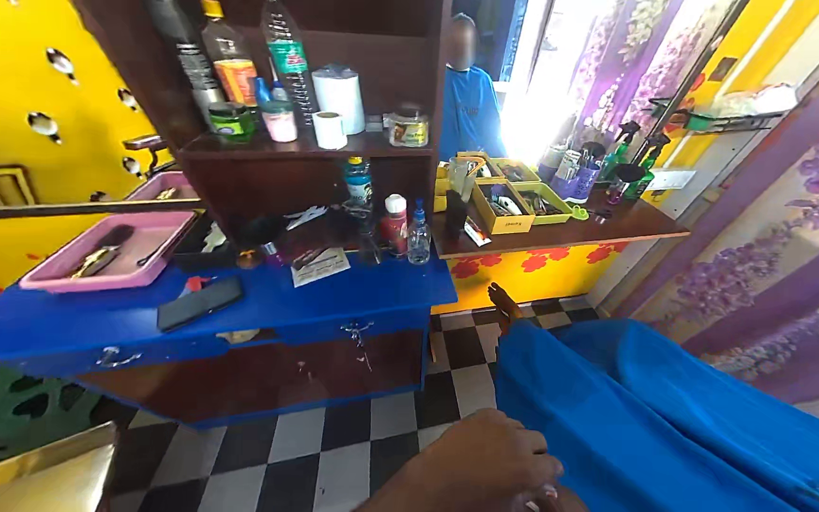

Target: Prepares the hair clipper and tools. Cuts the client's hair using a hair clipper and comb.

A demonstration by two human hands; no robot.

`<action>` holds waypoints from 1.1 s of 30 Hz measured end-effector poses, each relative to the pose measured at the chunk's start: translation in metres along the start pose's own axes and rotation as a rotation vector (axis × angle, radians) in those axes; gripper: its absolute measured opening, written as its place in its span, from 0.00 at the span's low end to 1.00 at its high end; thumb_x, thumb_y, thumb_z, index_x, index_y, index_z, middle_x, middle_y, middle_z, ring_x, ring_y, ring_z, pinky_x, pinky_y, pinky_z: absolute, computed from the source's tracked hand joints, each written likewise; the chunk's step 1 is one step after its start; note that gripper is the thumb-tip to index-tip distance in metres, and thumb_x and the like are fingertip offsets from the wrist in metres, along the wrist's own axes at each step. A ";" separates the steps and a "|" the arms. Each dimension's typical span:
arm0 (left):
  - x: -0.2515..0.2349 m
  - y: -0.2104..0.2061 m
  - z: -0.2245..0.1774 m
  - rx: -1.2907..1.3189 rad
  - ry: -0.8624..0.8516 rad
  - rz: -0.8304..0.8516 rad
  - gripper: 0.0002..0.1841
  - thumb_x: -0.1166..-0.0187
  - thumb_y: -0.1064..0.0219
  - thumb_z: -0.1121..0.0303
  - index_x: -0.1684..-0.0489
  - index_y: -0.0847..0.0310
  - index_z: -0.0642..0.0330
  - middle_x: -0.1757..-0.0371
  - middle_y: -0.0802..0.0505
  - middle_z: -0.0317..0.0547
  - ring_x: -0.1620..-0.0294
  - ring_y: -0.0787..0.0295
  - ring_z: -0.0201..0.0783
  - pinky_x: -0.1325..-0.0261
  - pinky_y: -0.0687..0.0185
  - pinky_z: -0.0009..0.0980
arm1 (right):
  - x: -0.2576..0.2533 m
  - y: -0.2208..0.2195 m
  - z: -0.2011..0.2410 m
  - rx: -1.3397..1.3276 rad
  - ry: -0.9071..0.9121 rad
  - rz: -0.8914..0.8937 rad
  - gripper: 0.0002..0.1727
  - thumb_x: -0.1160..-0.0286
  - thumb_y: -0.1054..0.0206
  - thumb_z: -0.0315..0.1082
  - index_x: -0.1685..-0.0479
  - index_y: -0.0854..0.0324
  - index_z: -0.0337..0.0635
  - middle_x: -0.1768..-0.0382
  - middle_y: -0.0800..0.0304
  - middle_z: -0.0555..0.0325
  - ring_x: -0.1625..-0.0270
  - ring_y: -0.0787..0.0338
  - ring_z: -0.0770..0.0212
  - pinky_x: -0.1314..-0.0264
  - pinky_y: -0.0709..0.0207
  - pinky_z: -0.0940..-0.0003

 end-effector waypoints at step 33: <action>-0.168 0.062 0.430 1.408 1.052 -0.251 0.11 0.13 0.36 0.64 0.45 0.18 0.61 0.58 0.09 0.42 0.68 0.13 0.31 0.65 0.18 0.23 | -0.693 0.180 -0.074 0.546 -0.316 0.228 0.32 0.31 0.25 0.42 0.25 0.25 0.47 0.49 0.09 0.38 0.46 0.10 0.32 0.49 0.21 0.29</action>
Point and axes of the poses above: each hand's wrist, its own x-axis away from the middle knuckle, its own y-axis out of the back of the hand, z = x × y, the point moved 4 cm from there along -x, towards the middle knuckle
